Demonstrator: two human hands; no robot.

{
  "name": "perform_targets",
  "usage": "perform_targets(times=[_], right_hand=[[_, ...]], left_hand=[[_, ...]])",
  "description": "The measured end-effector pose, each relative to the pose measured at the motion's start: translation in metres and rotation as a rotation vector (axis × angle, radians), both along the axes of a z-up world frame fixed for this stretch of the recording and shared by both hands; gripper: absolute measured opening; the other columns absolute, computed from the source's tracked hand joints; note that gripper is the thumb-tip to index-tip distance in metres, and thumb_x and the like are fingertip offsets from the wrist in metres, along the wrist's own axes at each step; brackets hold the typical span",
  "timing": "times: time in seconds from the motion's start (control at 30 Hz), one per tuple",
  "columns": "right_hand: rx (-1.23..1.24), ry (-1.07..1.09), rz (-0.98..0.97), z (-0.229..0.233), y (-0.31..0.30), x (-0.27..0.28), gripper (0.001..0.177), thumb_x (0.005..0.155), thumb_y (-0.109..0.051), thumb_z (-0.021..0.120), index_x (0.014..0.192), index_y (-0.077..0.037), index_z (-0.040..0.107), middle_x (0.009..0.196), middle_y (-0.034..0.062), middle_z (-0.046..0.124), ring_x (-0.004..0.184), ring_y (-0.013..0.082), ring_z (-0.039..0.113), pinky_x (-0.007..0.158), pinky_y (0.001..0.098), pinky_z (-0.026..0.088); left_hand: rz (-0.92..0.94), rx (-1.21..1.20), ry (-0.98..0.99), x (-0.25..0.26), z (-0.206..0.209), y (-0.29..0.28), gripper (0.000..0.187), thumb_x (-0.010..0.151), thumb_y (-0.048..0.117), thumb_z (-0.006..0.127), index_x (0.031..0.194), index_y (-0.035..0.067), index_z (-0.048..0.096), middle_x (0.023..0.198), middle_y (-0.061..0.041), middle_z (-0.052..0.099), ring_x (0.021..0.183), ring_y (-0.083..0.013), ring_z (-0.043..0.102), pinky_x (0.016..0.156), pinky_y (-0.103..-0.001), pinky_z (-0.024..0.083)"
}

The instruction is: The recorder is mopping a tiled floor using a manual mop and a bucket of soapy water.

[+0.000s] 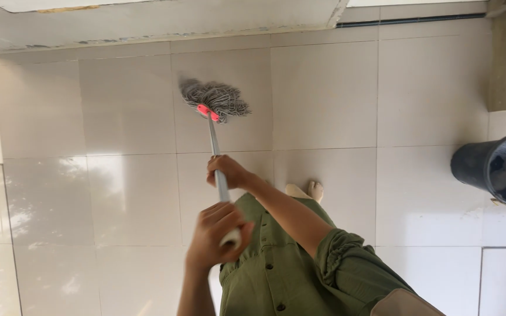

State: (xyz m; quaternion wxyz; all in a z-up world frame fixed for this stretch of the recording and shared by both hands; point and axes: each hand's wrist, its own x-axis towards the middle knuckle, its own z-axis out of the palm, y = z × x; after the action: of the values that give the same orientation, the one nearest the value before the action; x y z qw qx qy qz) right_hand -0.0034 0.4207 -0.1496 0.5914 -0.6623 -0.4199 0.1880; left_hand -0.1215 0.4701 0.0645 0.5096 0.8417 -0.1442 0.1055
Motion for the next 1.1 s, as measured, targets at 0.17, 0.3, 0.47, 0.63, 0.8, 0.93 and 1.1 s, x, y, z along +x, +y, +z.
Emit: perform_targets(times=[0.17,0.3,0.47,0.63,0.8,0.93,1.1], right_hand=[[-0.263,-0.032,-0.016,0.034,-0.080,-0.024,0.019,0.074,-0.010,0.072,0.060,-0.009,0.058,0.066,0.0106,0.062,0.074,0.0299,0.062,0.074,0.0414,0.052],[-0.457,0.059,-0.131,0.031,-0.202,-0.018,0.007,0.069,-0.014,0.076,0.072,-0.017,0.070,0.071,0.0021,0.068,0.073,0.0232,0.067,0.082,0.0397,0.052],[-0.509,-0.028,-0.631,-0.002,-0.413,0.003,0.014,0.064,-0.006,0.078,0.071,-0.013,0.067,0.078,0.0030,0.069,0.085,0.0269,0.068,0.084,0.0387,0.053],[-0.700,0.001,-1.100,-0.040,-0.570,-0.013,0.018,0.083,-0.012,0.077,0.097,-0.007,0.067,0.130,0.0142,0.066,0.107,0.0345,0.068,0.090,0.0445,0.055],[-1.180,0.218,-0.929,-0.073,-0.618,-0.029,0.051,0.087,-0.026,0.077,0.133,-0.013,0.060,0.158,0.0142,0.035,0.142,0.0374,0.038,0.107,0.0495,0.039],[-1.173,0.108,-0.790,-0.067,-0.563,-0.028,0.026,0.091,-0.029,0.077,0.111,-0.012,0.072,0.155,0.0130,0.046,0.151,0.0327,0.030,0.115,0.0491,0.035],[-0.690,-0.124,-0.364,-0.036,-0.410,-0.031,0.025,0.077,-0.027,0.080,0.065,-0.010,0.067,0.098,0.0033,0.079,0.117,0.0259,0.067,0.098,0.0391,0.053]], left_hand=[[0.005,-0.304,-0.022,-0.014,0.036,-0.026,0.018,0.074,0.008,0.068,0.065,0.014,0.053,0.056,0.002,0.052,0.046,-0.0110,0.052,0.044,-0.027,0.041],[-0.117,-0.544,0.013,0.016,0.018,-0.098,0.018,0.072,0.012,0.068,0.063,0.014,0.052,0.055,0.002,0.051,0.046,-0.0127,0.050,0.045,-0.029,0.039],[-0.478,-0.567,0.073,0.083,-0.046,-0.258,0.015,0.079,0.005,0.067,0.074,0.010,0.053,0.068,-0.003,0.056,0.056,-0.0163,0.055,0.054,-0.032,0.044],[-0.703,-0.409,0.124,0.093,-0.129,-0.401,0.013,0.082,0.004,0.065,0.081,0.006,0.052,0.078,-0.006,0.059,0.071,-0.0220,0.059,0.065,-0.034,0.049],[-0.658,-0.466,0.339,0.074,-0.165,-0.435,0.017,0.083,0.002,0.065,0.074,0.003,0.050,0.074,-0.010,0.057,0.063,-0.0219,0.054,0.061,-0.035,0.046],[-0.623,-0.547,0.333,0.065,-0.118,-0.365,0.016,0.086,0.001,0.064,0.076,0.003,0.051,0.072,-0.009,0.057,0.067,-0.0229,0.055,0.063,-0.036,0.046],[-0.524,-0.324,0.273,0.029,-0.022,-0.219,0.016,0.085,0.001,0.067,0.076,0.004,0.054,0.073,-0.010,0.059,0.069,-0.0245,0.057,0.065,-0.036,0.046]])
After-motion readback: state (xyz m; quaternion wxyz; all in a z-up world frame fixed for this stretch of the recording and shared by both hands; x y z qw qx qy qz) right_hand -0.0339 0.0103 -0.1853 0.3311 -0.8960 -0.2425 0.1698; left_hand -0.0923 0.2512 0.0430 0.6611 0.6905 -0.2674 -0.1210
